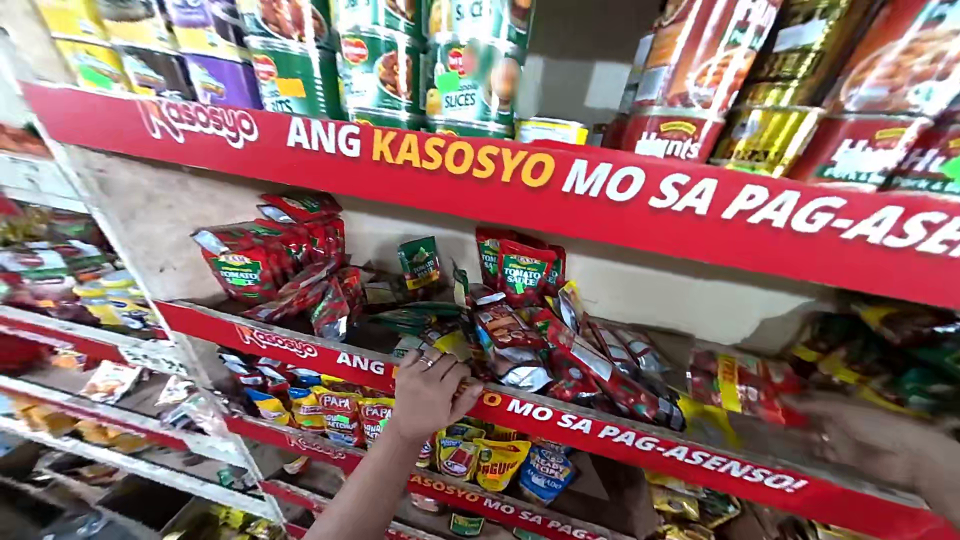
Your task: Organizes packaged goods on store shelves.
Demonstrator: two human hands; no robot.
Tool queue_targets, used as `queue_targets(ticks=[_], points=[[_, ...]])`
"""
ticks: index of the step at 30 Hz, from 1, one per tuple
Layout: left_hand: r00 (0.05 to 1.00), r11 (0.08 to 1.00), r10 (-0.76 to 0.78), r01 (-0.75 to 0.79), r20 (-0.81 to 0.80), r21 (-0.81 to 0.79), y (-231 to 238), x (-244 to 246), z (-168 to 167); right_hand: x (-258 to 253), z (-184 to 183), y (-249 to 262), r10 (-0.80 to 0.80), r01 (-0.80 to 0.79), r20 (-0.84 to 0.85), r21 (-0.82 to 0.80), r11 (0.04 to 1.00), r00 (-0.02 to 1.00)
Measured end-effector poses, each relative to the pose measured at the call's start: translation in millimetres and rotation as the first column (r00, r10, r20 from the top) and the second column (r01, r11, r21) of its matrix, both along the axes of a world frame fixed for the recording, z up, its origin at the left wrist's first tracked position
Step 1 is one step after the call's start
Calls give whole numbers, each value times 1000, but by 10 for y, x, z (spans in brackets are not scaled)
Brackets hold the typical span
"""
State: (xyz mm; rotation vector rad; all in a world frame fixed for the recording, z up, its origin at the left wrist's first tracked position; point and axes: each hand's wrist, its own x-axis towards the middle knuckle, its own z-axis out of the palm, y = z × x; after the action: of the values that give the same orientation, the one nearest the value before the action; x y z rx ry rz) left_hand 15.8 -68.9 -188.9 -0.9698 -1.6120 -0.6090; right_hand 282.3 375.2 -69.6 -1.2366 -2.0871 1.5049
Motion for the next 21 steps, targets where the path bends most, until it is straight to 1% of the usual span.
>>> queue_targets(ticks=[2,5,7,10,15,21], points=[[1000,1000,16,-16,-6,12,6,5,7,-144,-95,-87,76,-78,68,27,997,995],[999,999,33,-32,-24,43,28,-1,12,-430,-189,-244,130,-129,80,-13,992,988],[999,998,31,-30,-22,57,36,7,5,-652,-149,-431,188,-182,119,-63,981,975],[1000,997,28,-27,-8,75,34,14,48,-982,-86,-765,240,-230,147,-84,970,960],[998,994,65,-64,-3,90,64,25,37,-1290,-100,-1096,259,-262,194,-14,965,946],[997,991,67,-64,-24,115,86,27,27,-1526,-117,-1526,260,-293,218,136,946,941]])
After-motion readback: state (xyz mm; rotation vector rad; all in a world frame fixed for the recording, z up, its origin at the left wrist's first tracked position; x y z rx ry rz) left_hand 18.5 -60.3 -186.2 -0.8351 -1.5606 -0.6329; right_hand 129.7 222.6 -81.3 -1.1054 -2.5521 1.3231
